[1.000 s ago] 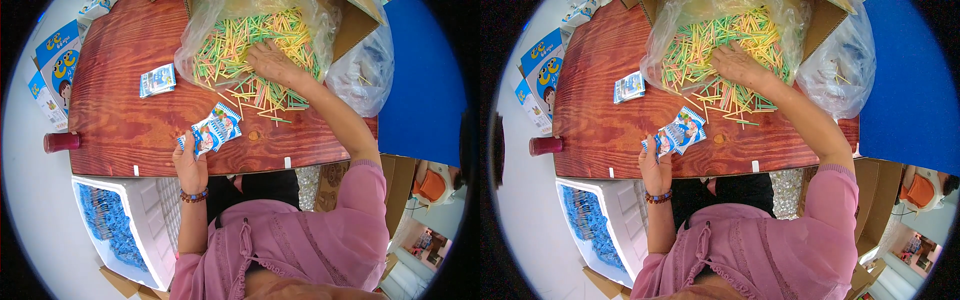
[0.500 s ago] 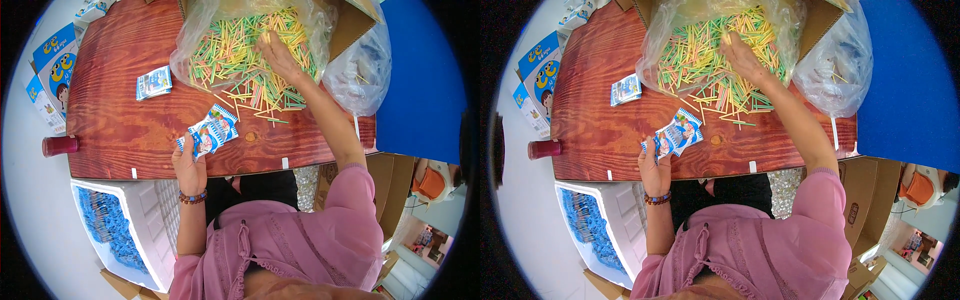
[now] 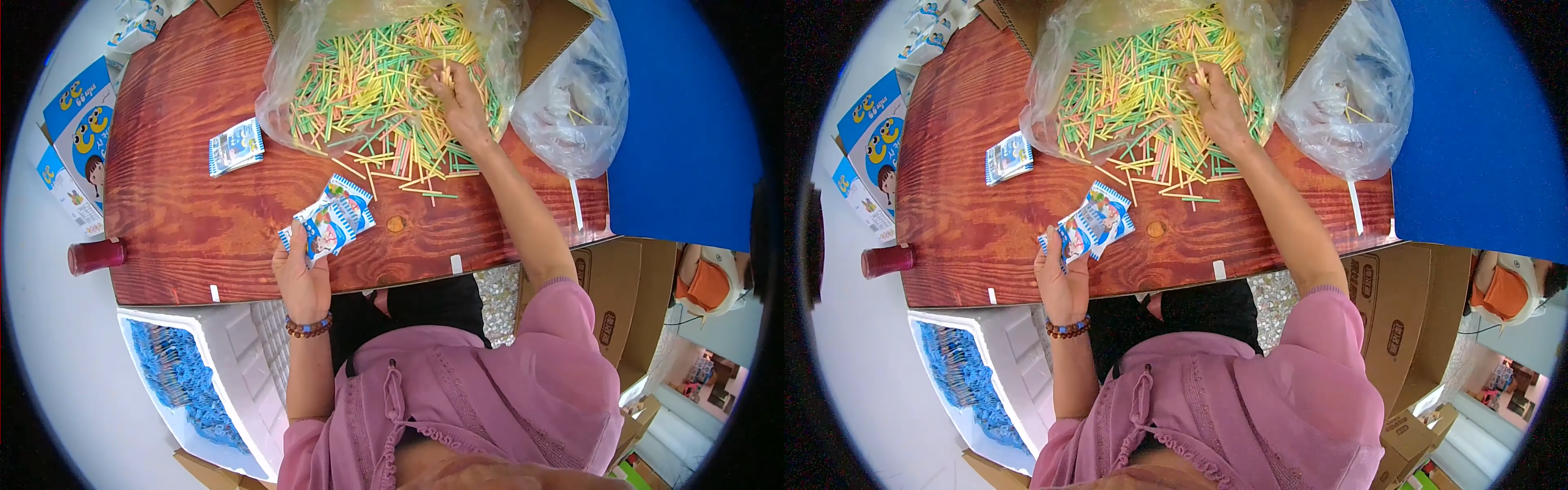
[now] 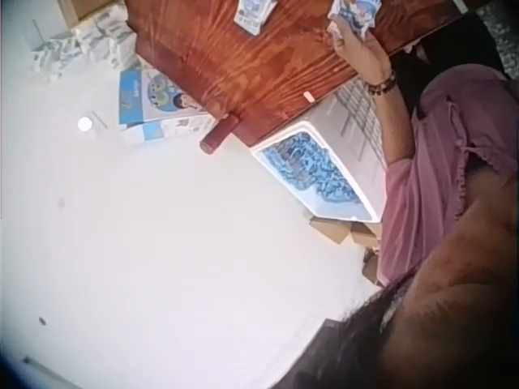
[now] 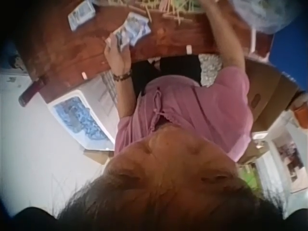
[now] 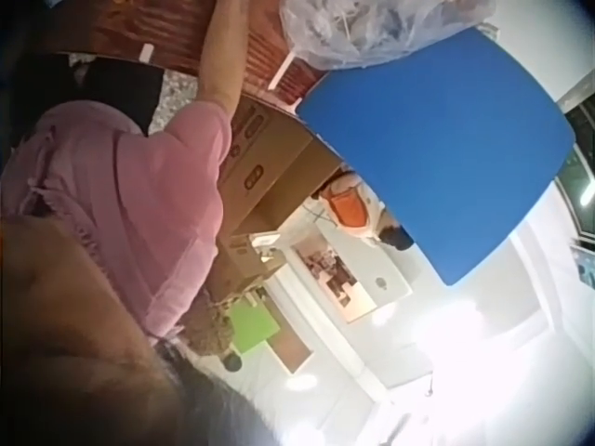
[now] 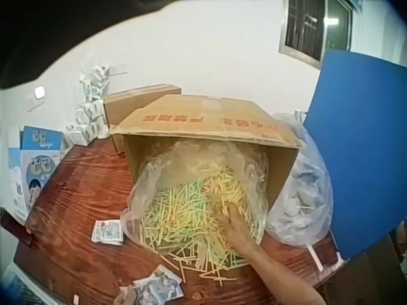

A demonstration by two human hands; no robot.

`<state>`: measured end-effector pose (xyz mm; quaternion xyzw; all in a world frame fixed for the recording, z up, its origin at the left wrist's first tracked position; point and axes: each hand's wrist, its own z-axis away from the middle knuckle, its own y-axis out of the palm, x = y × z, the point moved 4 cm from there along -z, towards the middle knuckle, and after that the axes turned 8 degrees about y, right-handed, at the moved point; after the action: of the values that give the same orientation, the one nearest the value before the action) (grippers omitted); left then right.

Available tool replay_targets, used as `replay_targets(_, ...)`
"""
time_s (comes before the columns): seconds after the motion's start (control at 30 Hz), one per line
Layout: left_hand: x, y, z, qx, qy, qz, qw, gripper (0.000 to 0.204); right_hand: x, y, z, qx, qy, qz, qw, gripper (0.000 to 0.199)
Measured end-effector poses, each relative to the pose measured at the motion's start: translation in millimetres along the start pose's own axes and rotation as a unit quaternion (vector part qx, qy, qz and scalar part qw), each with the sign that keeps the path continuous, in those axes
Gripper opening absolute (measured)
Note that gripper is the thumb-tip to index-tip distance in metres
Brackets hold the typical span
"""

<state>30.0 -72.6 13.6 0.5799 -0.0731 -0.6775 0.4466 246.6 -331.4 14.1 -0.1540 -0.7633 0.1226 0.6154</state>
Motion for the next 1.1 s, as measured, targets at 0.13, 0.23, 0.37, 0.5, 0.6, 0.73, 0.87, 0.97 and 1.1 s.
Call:
replay_targets(0.13,-0.2,2.7,-0.2,0.017,0.004,0.003,1.000,0.014,-4.3,2.2,-1.6,0.035,0.005,-0.022,0.999,0.017)
replay_targets(0.23,0.9,8.7,1.1,0.014,0.002,-0.001,1.000,0.016,-3.0,-2.7,-1.8,0.015,0.016,-0.107,0.994,0.013)
replay_targets(0.37,6.9,21.2,-2.9,0.060,-0.004,0.017,0.998,0.020,-5.3,-8.8,-1.8,-0.021,-0.068,0.117,0.991,0.008)
replay_targets(0.5,17.9,41.0,-12.0,0.070,-0.028,0.041,0.996,0.023,12.1,-16.4,-4.2,-0.032,0.060,-0.361,0.930,0.009)
replay_targets(0.6,32.1,46.7,-26.2,0.108,-0.033,0.069,0.991,0.022,51.8,-5.8,12.9,0.042,0.050,-0.573,0.817,0.011)
replay_targets(0.73,44.4,61.9,-32.4,0.090,-0.023,0.082,0.992,0.022,91.7,15.8,45.9,0.094,0.038,-0.673,0.733,0.010)
replay_targets(0.87,45.2,69.4,-29.7,0.092,-0.020,0.078,0.993,0.024,109.9,29.4,64.3,0.055,0.011,-0.690,0.722,0.008)
replay_targets(0.97,43.7,69.0,-25.6,0.102,-0.016,0.086,0.991,0.023,117.4,40.6,73.2,0.024,-0.007,-0.664,0.747,0.006)
replay_targets(1.1,43.8,65.9,-22.8,0.101,-0.009,0.092,0.991,0.022,128.5,49.6,86.0,-0.014,-0.020,-0.644,0.764,0.005)
